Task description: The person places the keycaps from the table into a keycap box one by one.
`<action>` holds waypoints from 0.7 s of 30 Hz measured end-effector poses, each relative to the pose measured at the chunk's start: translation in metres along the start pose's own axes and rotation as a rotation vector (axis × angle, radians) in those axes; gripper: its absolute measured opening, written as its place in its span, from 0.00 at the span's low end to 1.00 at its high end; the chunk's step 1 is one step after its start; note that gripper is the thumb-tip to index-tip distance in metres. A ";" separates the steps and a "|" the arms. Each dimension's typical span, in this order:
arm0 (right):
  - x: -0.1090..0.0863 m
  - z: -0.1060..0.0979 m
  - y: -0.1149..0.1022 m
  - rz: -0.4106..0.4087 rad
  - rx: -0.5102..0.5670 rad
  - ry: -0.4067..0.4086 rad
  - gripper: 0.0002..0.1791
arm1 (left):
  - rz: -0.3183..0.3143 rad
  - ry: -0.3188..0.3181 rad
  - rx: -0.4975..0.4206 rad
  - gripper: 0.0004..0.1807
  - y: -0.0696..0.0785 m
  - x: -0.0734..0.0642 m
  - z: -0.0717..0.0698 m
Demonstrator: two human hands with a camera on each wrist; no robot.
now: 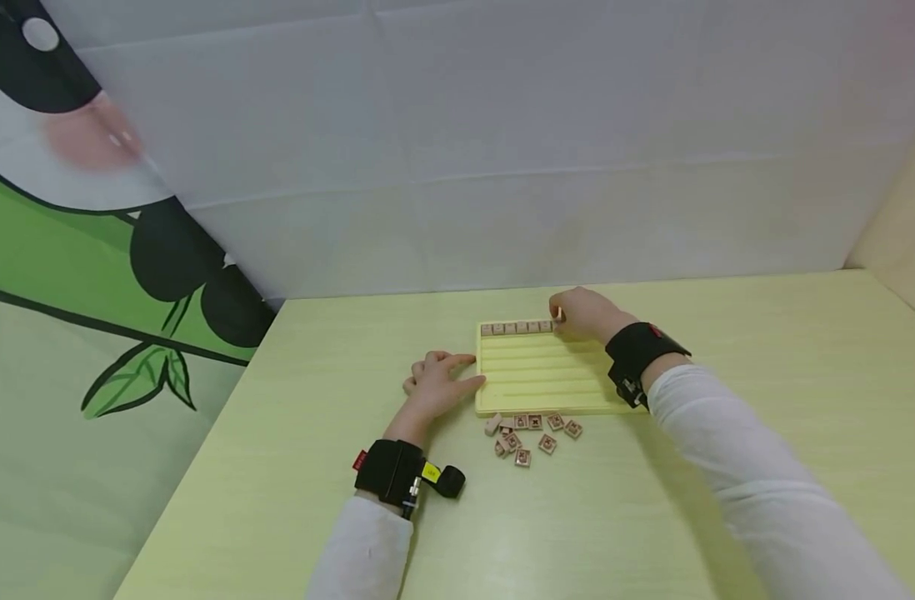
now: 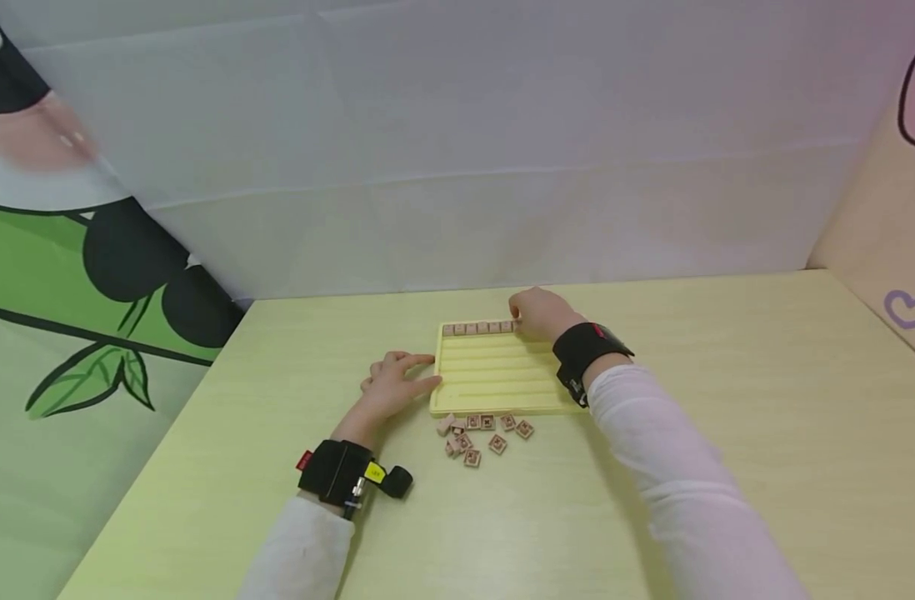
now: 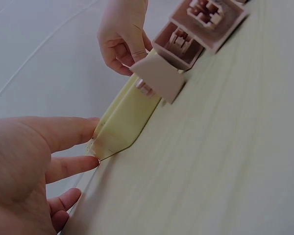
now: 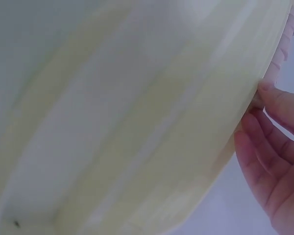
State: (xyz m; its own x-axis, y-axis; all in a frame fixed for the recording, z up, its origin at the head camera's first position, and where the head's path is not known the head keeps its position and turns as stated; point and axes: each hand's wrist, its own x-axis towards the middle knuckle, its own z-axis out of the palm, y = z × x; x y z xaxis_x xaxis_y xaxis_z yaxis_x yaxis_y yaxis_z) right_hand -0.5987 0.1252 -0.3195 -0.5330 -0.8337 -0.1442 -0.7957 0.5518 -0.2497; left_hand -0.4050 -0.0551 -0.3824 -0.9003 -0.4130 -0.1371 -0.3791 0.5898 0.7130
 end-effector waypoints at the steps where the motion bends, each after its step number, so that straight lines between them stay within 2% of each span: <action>1: 0.000 -0.001 0.000 0.001 0.003 0.000 0.09 | 0.001 0.001 -0.002 0.28 0.000 0.000 0.000; 10: -0.003 -0.007 -0.002 -0.021 0.084 0.021 0.14 | -0.001 -0.001 0.001 0.29 -0.003 0.001 -0.004; 17: -0.014 -0.017 -0.009 -0.075 0.196 0.140 0.10 | -0.004 0.008 0.006 0.28 -0.004 0.001 -0.005; 21: -0.026 -0.014 -0.011 -0.073 0.277 0.188 0.08 | -0.006 0.007 0.013 0.29 -0.003 0.002 -0.005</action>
State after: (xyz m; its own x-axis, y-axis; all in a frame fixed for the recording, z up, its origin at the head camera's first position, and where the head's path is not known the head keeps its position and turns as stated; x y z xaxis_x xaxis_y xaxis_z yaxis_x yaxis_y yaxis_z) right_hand -0.5800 0.1408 -0.2990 -0.5414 -0.8389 0.0561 -0.7391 0.4431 -0.5073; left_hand -0.4046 -0.0613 -0.3816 -0.8965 -0.4215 -0.1364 -0.3873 0.5964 0.7031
